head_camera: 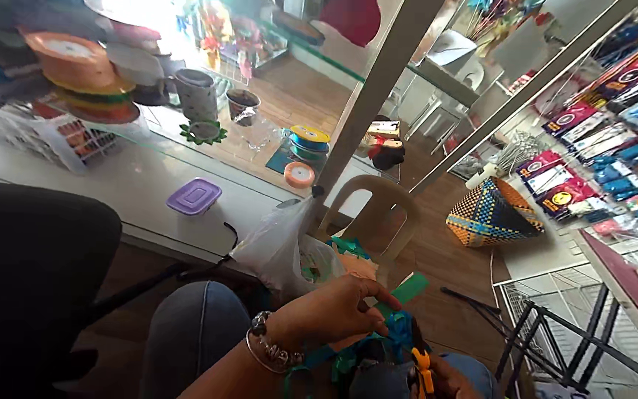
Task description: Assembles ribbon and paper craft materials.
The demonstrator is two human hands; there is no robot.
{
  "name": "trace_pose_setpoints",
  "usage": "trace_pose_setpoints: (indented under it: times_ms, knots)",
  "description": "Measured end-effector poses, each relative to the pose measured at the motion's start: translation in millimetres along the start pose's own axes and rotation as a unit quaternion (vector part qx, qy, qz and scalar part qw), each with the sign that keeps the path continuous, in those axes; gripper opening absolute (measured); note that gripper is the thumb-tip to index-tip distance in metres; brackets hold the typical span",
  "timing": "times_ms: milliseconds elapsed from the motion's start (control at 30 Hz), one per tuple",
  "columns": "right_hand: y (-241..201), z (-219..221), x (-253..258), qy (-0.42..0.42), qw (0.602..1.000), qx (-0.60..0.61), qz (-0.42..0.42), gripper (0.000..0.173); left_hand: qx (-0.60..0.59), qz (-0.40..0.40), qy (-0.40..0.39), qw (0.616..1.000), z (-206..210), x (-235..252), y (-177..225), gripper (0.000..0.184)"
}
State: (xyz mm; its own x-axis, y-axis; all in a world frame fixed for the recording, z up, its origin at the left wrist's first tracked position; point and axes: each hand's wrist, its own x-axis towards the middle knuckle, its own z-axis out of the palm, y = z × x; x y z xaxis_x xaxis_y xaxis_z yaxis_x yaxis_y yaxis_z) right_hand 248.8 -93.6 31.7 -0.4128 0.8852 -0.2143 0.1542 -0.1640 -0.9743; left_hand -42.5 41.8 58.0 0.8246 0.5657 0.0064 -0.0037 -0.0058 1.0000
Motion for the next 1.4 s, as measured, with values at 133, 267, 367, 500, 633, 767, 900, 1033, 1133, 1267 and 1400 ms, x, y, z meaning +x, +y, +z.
trace_pose_setpoints:
  times_ms: [133, 267, 367, 500, 633, 767, 900, 1033, 1133, 1267, 1400]
  knots:
    - [0, 11, -8, -0.012, 0.995, -0.096, -0.012, 0.067, -0.001, 0.004, -0.042, 0.999, 5, 3, -3, 0.031]
    - [-1, 21, -3, -0.026, 0.995, -0.09, -0.026, 0.068, 0.013, 0.007, -0.068, 0.998, 9, 4, -5, 0.028]
    - [-3, 23, 1, -0.024, 0.995, -0.092, -0.028, 0.064, 0.013, 0.015, -0.08, 0.997, 10, 6, -7, 0.028]
    - [-3, 25, 4, -0.023, 0.995, -0.093, -0.034, 0.062, 0.013, 0.012, -0.083, 0.996, 10, 6, -8, 0.028]
    - [-2, 26, 6, -0.028, 0.995, -0.089, -0.041, 0.062, 0.018, 0.019, -0.087, 0.996, 8, 6, -8, 0.028]
    - [-3, 25, 8, -0.045, 0.995, -0.082, -0.041, 0.067, 0.019, 0.021, -0.091, 0.995, 8, 5, -7, 0.028]
    - [-2, 25, 7, -0.042, 0.995, -0.083, -0.045, 0.067, 0.012, 0.022, -0.097, 0.995, 8, 4, -7, 0.027]
    - [0, 26, 6, -0.047, 0.994, -0.083, -0.052, 0.069, 0.014, 0.019, -0.103, 0.994, 8, 3, -5, 0.027]
    - [0, 26, 6, -0.047, 0.994, -0.084, -0.053, 0.069, 0.017, 0.019, -0.107, 0.994, 8, 4, -5, 0.027]
    - [-2, 27, 4, -0.041, 0.995, -0.075, -0.041, 0.065, 0.011, 0.017, -0.101, 0.995, 9, 4, -6, 0.026]
    - [-2, 27, 4, -0.043, 0.996, -0.075, -0.036, 0.066, 0.006, 0.021, -0.101, 0.995, 9, 4, -6, 0.026]
